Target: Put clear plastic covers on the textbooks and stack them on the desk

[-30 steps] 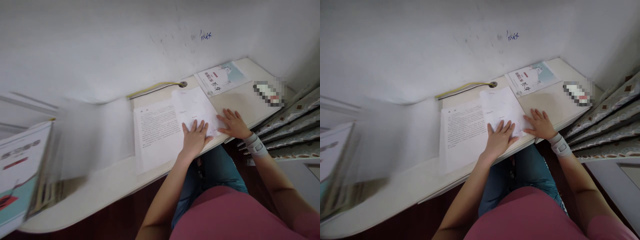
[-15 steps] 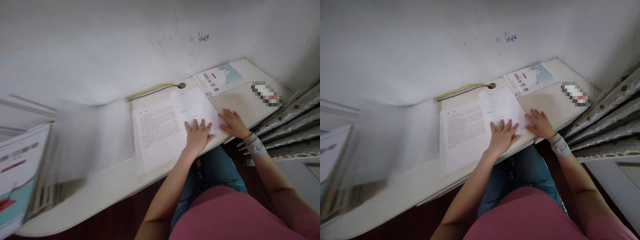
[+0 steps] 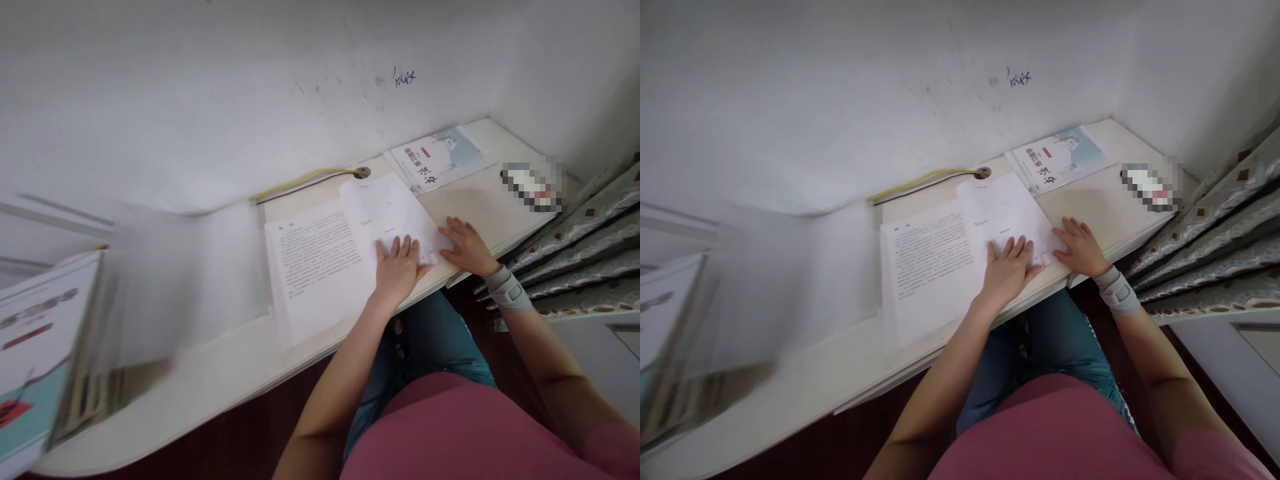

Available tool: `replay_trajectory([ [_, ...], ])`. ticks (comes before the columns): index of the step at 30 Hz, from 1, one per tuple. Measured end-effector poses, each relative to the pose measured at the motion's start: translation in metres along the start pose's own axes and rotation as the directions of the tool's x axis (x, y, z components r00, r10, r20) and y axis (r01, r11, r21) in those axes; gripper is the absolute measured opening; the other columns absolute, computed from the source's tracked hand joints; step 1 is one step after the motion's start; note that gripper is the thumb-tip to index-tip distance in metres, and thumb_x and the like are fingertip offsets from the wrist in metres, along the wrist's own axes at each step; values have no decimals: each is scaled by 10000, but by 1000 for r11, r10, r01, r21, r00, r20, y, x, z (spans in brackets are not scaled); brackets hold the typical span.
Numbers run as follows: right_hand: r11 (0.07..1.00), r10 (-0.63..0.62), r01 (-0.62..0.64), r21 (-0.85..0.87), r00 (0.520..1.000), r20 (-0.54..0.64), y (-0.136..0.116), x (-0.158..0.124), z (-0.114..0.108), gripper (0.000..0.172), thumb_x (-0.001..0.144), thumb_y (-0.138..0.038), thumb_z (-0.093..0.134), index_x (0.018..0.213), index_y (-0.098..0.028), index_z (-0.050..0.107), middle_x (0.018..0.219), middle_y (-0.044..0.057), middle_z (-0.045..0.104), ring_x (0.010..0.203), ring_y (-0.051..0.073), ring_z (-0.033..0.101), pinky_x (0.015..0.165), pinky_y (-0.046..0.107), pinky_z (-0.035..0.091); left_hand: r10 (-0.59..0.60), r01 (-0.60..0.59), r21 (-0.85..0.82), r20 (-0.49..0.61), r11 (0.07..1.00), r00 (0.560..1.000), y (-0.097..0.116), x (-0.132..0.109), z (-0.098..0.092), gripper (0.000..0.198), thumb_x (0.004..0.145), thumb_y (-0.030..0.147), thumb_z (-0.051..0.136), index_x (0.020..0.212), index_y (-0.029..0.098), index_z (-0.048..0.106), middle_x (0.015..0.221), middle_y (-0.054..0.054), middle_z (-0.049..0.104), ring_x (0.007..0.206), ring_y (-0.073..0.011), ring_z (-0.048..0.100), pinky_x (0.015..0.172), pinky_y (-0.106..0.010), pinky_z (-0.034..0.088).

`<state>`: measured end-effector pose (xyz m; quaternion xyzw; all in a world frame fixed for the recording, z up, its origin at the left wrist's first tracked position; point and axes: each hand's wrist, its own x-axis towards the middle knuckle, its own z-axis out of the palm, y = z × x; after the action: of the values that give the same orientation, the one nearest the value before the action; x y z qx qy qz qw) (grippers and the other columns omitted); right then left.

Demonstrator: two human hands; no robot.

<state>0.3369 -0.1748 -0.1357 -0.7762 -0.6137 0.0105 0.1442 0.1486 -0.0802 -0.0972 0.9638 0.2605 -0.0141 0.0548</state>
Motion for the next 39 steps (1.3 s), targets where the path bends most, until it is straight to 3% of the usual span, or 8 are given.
replay_trajectory([
  [6,997,38,-33,68,997,-64,16,8,1,550,854,-372,504,1359,-155,484,1456,161,433,1329,295,410,1066,492,344,-70,70,13,-19,997,997,11,13,-2,569,938,494,368,1343,107,466,1479,-198,388,1362,-355,352,1100,-548,256],
  [12,963,196,-196,187,980,17,34,57,-15,516,843,-259,449,1326,-87,505,1178,150,656,934,243,644,891,387,483,-110,110,-5,-14,994,994,14,19,8,617,962,459,293,1425,55,352,1511,-233,302,1409,-330,272,1112,-521,252],
  [18,946,269,-265,187,963,5,34,79,-15,341,856,-292,454,1064,-159,689,1006,102,719,921,239,649,832,362,484,-80,80,-1,5,997,997,12,22,14,685,970,476,246,1442,-17,299,1519,-232,275,1430,-314,213,1150,-457,210],
  [23,920,289,-274,281,957,-12,29,75,-17,308,872,-362,440,847,-174,682,883,86,712,818,217,630,748,345,465,-49,49,-2,10,999,999,10,21,14,699,967,496,238,1448,-9,288,1521,-226,275,1430,-305,214,1150,-439,217],
  [29,845,328,-297,444,945,7,33,73,-14,274,746,-334,591,962,-166,575,704,2,620,648,158,558,648,292,424,-43,43,-31,-8,999,999,12,25,17,662,958,493,287,1434,35,335,1526,-209,285,1429,-335,210,1143,-511,203],
  [33,853,303,-270,446,953,-4,34,70,-11,287,709,-270,587,977,-172,558,600,-57,515,586,145,509,607,276,379,8,-9,-203,-10,979,1000,17,33,12,662,941,444,384,1448,30,284,1512,-234,299,1425,-320,227,1137,-476,248],
  [36,852,308,-273,448,951,-6,36,70,-13,315,710,-257,586,1007,-155,561,589,-62,496,583,146,509,613,279,382,51,-98,-353,-141,930,989,7,23,3,667,938,450,396,1474,89,232,1520,-203,307,1414,-258,285,1133,-427,282],
  [39,864,295,-276,421,955,21,39,70,-18,393,726,-242,591,1097,-119,552,672,-15,582,642,165,560,674,303,432,-96,-46,-375,-352,926,931,-20,-3,3,595,948,479,352,1451,161,318,1519,-160,335,1424,-268,258,1149,-500,218],
])
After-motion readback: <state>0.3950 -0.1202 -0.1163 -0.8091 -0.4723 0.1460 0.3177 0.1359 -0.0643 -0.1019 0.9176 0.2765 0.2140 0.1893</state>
